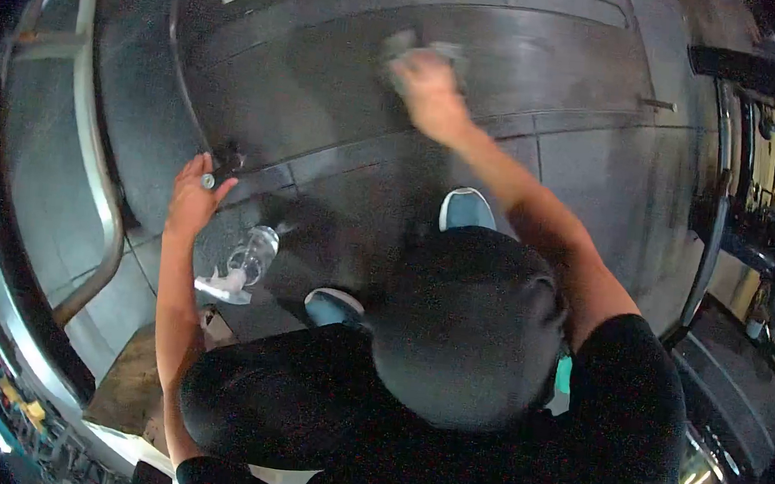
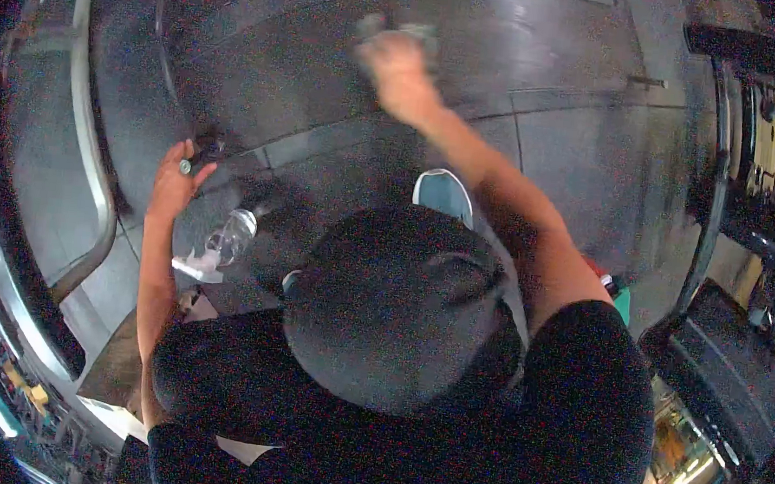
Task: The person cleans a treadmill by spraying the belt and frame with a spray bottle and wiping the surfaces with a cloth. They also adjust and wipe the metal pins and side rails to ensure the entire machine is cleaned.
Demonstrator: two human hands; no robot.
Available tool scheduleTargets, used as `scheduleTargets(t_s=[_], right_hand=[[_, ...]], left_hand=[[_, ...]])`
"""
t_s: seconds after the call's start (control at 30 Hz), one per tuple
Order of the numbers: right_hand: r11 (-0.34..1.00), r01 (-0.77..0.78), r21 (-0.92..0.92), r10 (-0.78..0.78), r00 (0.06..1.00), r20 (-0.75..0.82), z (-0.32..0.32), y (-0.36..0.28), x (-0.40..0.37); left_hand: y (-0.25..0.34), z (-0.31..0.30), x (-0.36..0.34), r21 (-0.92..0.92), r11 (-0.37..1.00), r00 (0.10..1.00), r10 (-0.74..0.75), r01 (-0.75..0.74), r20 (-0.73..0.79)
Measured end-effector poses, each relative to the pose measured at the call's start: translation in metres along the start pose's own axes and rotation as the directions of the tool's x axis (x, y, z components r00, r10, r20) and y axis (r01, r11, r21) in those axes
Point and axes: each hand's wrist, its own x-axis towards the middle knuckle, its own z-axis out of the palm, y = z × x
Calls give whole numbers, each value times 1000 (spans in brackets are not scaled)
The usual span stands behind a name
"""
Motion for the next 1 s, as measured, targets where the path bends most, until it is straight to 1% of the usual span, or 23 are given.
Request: scheduleTargets(t_s=[0.03,0.07,0.13,0.17,0.2,0.23,0.3,0.33,0.37,0.43,0.5,0.53,0.57,0.6,0.63,0.67,0.7,0.73,0.8,0.87,0.9,0.97,1.0], right_hand=[[995,51,89,-54,998,33,10,-29,15],[984,125,126,-139,985,105,26,-53,24],[929,210,304,-297,913,278,37,-111,43],[879,282,384,-414,851,323,41,-136,56],[815,340,470,-527,772,355,44,-154,66],[817,337,468,-523,776,354,49,-158,71],[752,394,528,-601,738,306,58,-163,78],[722,357,592,-602,746,284,54,-155,77],[754,368,544,-593,738,322,47,-141,71],[770,284,571,-505,818,274,40,-99,45],[859,122,498,-342,859,380,-8,-56,19],[879,131,459,-310,888,341,-13,-24,0],[860,167,481,-337,895,293,-24,11,-11],[916,115,385,-258,903,344,-43,43,-29],[930,83,358,-204,927,315,-64,77,-45],[955,16,296,-132,918,375,-84,107,-57],[957,-44,287,-65,931,359,-95,139,-72],[930,-167,327,39,930,365,-102,166,-84],[953,-150,263,55,939,339,-115,160,-85],[977,-167,129,113,930,349,-111,148,-80],[989,-39,140,-12,937,349,-98,138,-79],[944,65,323,-187,913,363,-76,77,-50],[947,59,316,-193,890,414,-62,43,-35]], left_hand=[[8,-12,4,-29,998,998,-45,47,44],[13,-18,8,-30,999,999,-30,31,40],[19,-26,13,-114,969,959,-191,218,207],[15,-22,14,-114,972,962,-181,207,202],[7,-12,9,-32,990,976,-127,135,175],[6,-11,10,52,996,986,-74,67,152],[9,-16,14,19,993,973,-116,115,200],[12,-20,13,-10,985,954,-165,173,251],[11,-19,10,6,981,948,-190,195,256],[9,-12,4,-12,990,980,-136,139,144],[11,-13,5,67,984,961,-176,165,214],[12,-14,4,85,978,952,-207,192,224],[13,-13,4,97,977,954,-205,188,219],[13,-12,2,109,977,954,-204,184,218],[9,-8,2,128,970,946,-232,207,227],[5,-4,2,106,983,970,-165,148,176],[4,-2,-3,84,993,987,-97,86,129],[8,-1,-6,94,989,982,-127,114,142],[7,-2,-4,110,988,988,-115,104,106],[0,6,-11,128,987,989,-111,98,95],[6,-1,-7,70,987,981,-153,145,122],[13,-8,-5,14,979,966,-202,203,161],[14,-8,-4,14,980,966,-198,198,165]])
